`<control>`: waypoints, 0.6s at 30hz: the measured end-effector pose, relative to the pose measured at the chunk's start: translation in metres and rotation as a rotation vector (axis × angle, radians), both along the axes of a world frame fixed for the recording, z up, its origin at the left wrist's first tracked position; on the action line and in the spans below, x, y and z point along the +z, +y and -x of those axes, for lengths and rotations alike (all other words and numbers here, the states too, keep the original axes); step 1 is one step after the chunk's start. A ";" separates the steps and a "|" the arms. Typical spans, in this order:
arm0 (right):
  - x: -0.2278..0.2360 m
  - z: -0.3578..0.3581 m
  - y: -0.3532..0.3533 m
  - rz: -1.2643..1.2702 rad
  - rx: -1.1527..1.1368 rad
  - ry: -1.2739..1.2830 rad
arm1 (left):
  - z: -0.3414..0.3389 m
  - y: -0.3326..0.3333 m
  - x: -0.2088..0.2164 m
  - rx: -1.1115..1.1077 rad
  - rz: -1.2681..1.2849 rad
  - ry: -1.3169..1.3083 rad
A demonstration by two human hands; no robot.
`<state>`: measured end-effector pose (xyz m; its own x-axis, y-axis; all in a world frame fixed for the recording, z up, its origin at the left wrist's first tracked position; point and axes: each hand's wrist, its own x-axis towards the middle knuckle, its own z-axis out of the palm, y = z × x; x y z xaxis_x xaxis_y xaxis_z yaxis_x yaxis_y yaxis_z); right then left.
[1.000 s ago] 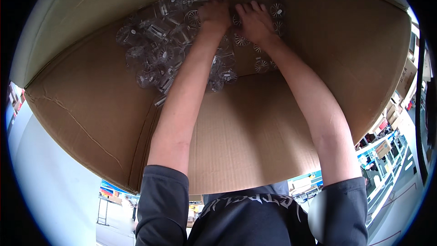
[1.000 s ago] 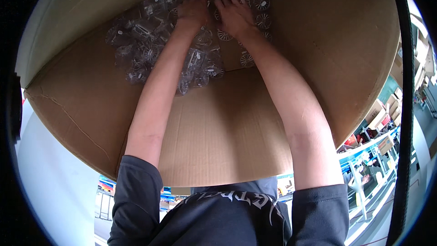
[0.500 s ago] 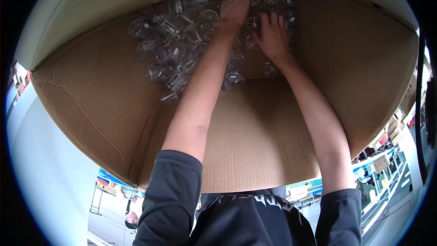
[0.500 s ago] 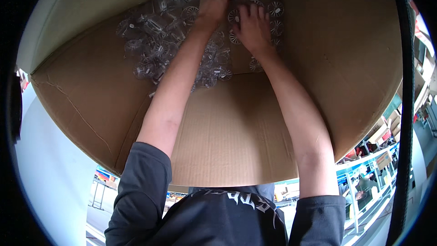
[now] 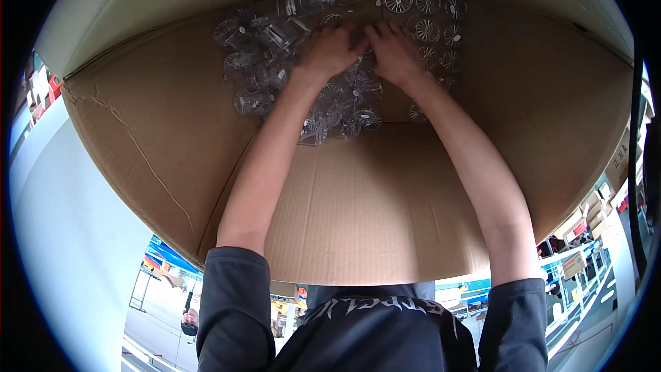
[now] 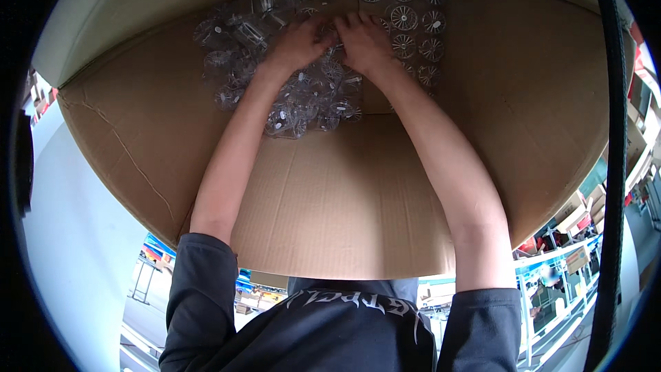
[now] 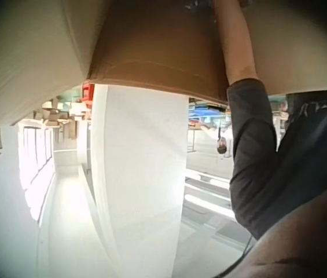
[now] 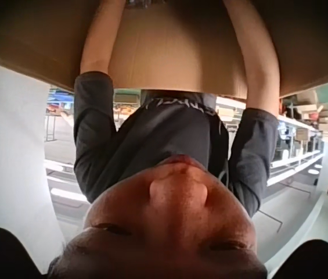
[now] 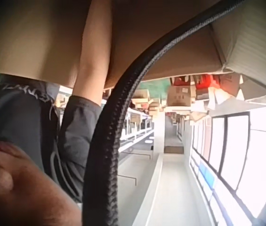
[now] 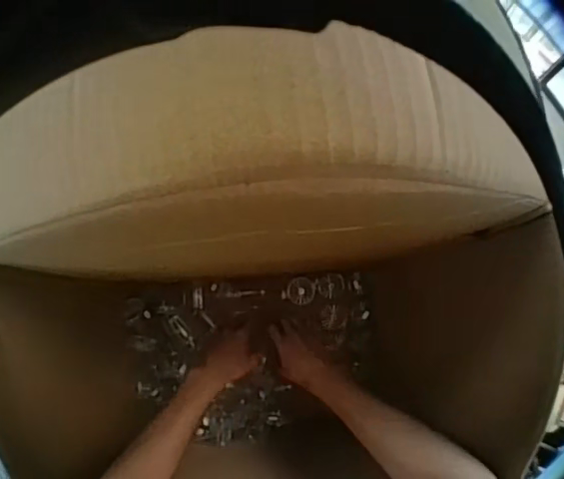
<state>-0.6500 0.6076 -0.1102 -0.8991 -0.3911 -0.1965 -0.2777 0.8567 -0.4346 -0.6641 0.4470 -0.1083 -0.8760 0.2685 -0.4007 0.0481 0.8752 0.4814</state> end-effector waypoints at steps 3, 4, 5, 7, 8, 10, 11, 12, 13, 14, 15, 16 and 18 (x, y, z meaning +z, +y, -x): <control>-0.016 -0.007 -0.001 -0.175 0.123 0.003 | -0.017 0.011 0.019 -0.119 0.142 0.088; -0.019 -0.002 -0.003 -0.171 0.126 0.005 | -0.015 0.010 0.022 -0.116 0.147 0.089; -0.022 0.005 -0.003 -0.167 0.183 0.002 | -0.012 0.009 0.026 -0.147 0.180 0.043; -0.027 0.013 0.000 -0.168 0.297 -0.015 | -0.011 0.009 0.030 -0.213 0.235 -0.058; -0.029 0.014 0.002 -0.171 0.353 -0.024 | -0.011 0.009 0.032 -0.246 0.260 -0.109; -0.025 0.018 0.002 -0.177 0.329 -0.068 | -0.012 0.007 0.034 -0.205 0.180 -0.108; -0.023 0.021 0.003 -0.183 0.299 -0.113 | -0.014 0.005 0.036 -0.169 0.100 -0.107; -0.021 0.024 0.006 -0.190 0.268 -0.158 | -0.016 0.004 0.037 -0.134 0.019 -0.106; -0.019 0.027 0.009 -0.199 0.236 -0.203 | -0.016 0.003 0.037 -0.099 -0.063 -0.104; -0.013 0.026 0.008 -0.201 0.240 -0.208 | -0.017 -0.001 0.038 -0.095 -0.066 -0.109; -0.006 0.024 0.009 -0.149 0.182 -0.195 | -0.016 -0.005 0.039 0.004 -0.213 -0.123; 0.001 0.022 0.012 -0.098 0.126 -0.181 | -0.015 -0.008 0.037 0.107 -0.361 -0.136; 0.016 0.019 0.017 0.002 0.011 -0.150 | -0.011 -0.014 0.036 0.312 -0.655 -0.157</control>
